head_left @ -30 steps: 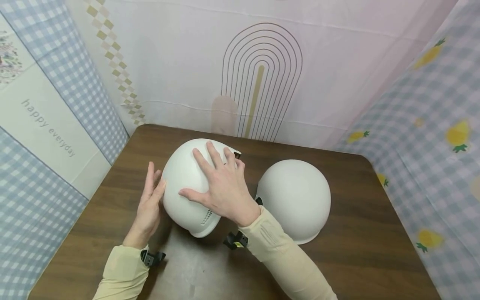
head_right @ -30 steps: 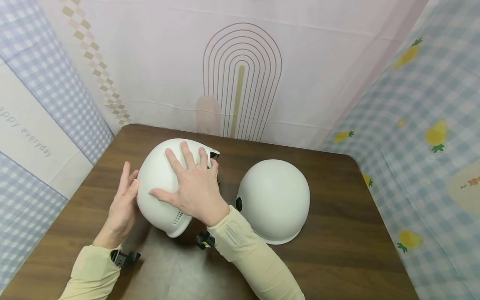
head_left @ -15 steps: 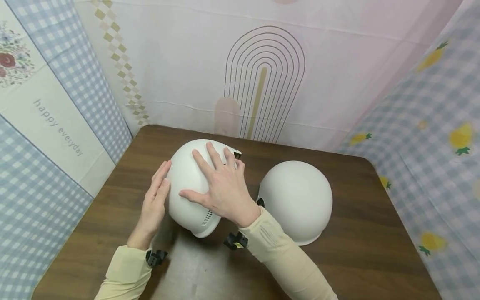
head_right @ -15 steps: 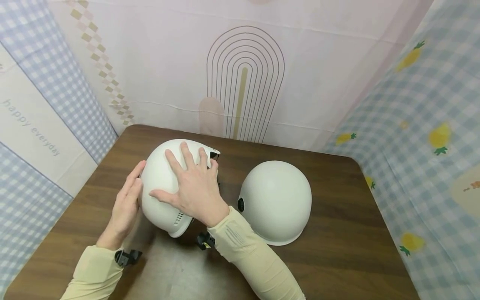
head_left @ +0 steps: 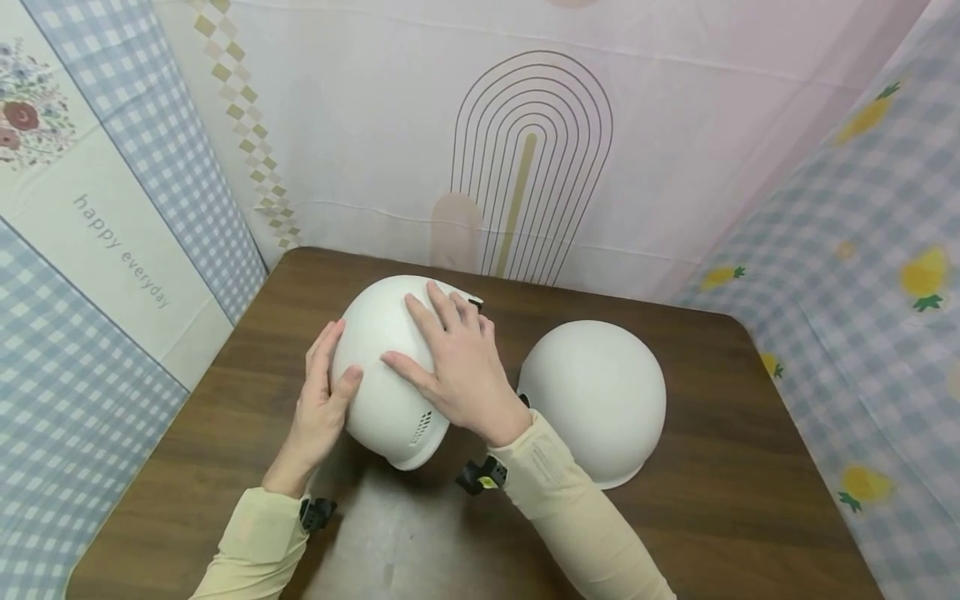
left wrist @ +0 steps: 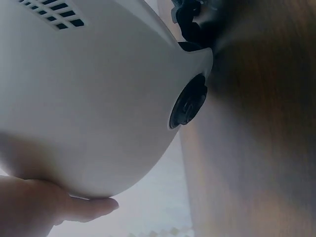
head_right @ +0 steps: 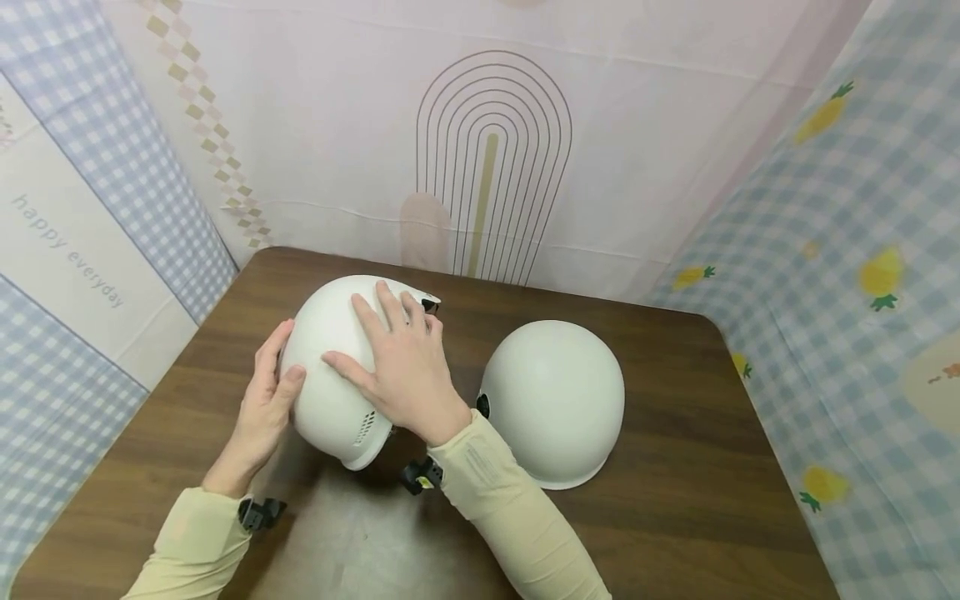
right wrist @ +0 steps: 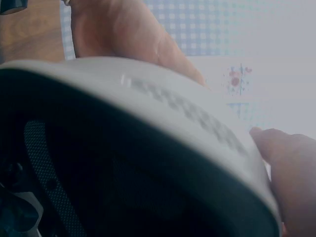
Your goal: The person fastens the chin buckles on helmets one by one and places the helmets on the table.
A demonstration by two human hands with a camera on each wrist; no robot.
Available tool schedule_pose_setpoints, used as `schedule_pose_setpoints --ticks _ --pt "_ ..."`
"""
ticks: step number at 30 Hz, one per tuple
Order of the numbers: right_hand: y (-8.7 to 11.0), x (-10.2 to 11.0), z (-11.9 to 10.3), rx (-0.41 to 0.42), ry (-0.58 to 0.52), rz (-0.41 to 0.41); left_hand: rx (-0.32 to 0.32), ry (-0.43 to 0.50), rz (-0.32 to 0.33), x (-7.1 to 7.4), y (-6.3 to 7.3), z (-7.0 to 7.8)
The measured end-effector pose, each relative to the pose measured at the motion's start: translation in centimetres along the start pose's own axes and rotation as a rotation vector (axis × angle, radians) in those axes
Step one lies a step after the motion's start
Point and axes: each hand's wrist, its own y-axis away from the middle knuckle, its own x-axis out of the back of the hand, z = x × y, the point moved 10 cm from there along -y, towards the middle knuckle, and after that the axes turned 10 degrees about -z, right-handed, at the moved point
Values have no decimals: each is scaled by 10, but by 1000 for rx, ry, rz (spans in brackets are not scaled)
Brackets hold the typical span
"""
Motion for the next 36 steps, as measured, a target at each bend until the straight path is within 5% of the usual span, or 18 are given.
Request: schedule_pose_setpoints --ticks 5,14,21,26,31,36 --pt "5 9 10 17 -138 96 2 18 -7 -2 0 -3" --pt "8 13 12 0 -173 153 13 49 -36 -6 1 -3" --pt "8 13 9 -17 -111 156 19 -203 -31 -3 -2 23" --pt "9 13 7 -7 -95 176 -27 -417 -108 -22 -7 46" --pt "12 15 13 -26 -193 235 -8 -440 -118 -29 -7 46" --pt "17 9 28 -149 -315 239 1 -418 -98 -27 -6 45"
